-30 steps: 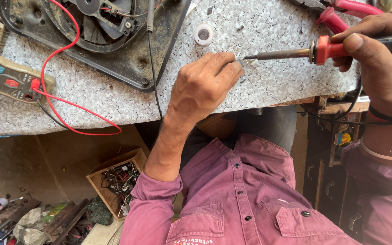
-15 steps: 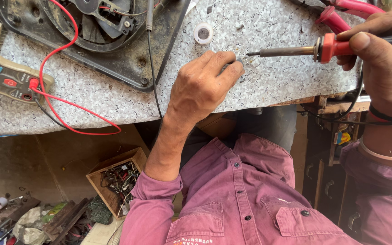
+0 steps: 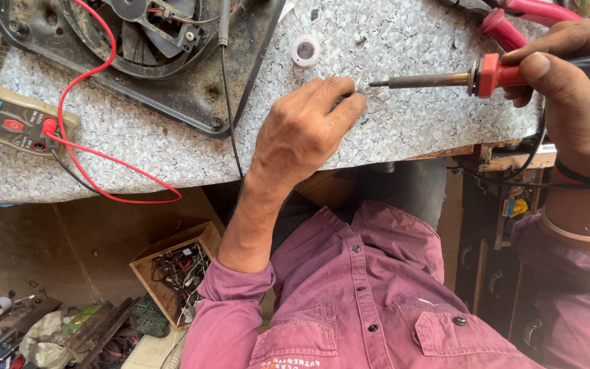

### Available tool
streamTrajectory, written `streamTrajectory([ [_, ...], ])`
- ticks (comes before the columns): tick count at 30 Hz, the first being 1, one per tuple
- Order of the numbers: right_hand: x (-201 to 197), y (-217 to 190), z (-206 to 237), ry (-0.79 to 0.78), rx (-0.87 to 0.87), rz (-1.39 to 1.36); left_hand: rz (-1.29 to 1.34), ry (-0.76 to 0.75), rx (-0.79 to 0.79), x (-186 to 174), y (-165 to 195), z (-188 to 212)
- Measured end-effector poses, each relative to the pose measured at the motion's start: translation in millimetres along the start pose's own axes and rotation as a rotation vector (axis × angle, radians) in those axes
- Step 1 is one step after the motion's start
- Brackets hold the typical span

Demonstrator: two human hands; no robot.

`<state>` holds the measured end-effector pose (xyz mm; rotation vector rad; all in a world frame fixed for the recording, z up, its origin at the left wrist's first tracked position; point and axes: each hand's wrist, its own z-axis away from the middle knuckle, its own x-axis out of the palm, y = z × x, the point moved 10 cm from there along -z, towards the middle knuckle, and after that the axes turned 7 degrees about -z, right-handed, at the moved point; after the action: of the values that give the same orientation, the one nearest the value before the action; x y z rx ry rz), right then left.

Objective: The person solders a small black electronic component using a soldering iron and solder wire, then uses pliers to trim the leads. The component is then placed onto a circuit board within a disassembled fan housing.

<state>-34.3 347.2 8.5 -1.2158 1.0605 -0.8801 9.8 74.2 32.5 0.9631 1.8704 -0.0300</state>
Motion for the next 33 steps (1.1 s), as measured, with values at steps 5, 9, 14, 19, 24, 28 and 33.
streamTrajectory([
  [5,1.0,-2.0,-1.5,-0.019,-0.001,0.022,0.013,0.006,0.001,-0.4,0.4,-1.1],
  [9,1.3,-3.3,-2.7,-0.015,0.003,0.042,0.004,-0.002,0.001,-0.7,0.8,-1.0],
  [14,3.8,-10.4,-5.8,-0.053,-0.014,0.144,-0.006,-0.002,0.005,-0.3,0.7,-1.7],
  [19,8.9,-20.7,-12.8,-0.131,-0.035,0.302,-0.008,0.009,0.0,-0.3,0.9,-0.7],
  [24,15.0,-28.7,-17.6,-0.145,-0.022,0.315,-0.013,0.009,-0.007,-0.1,0.9,-0.2],
  [28,18.2,-35.2,-21.5,-0.199,-0.019,0.407,-0.011,0.015,-0.001,-0.5,0.4,-1.3],
  [33,17.4,-37.1,-20.7,-0.238,-0.09,0.481,-0.005,0.01,0.0,-1.0,0.0,-1.1],
])
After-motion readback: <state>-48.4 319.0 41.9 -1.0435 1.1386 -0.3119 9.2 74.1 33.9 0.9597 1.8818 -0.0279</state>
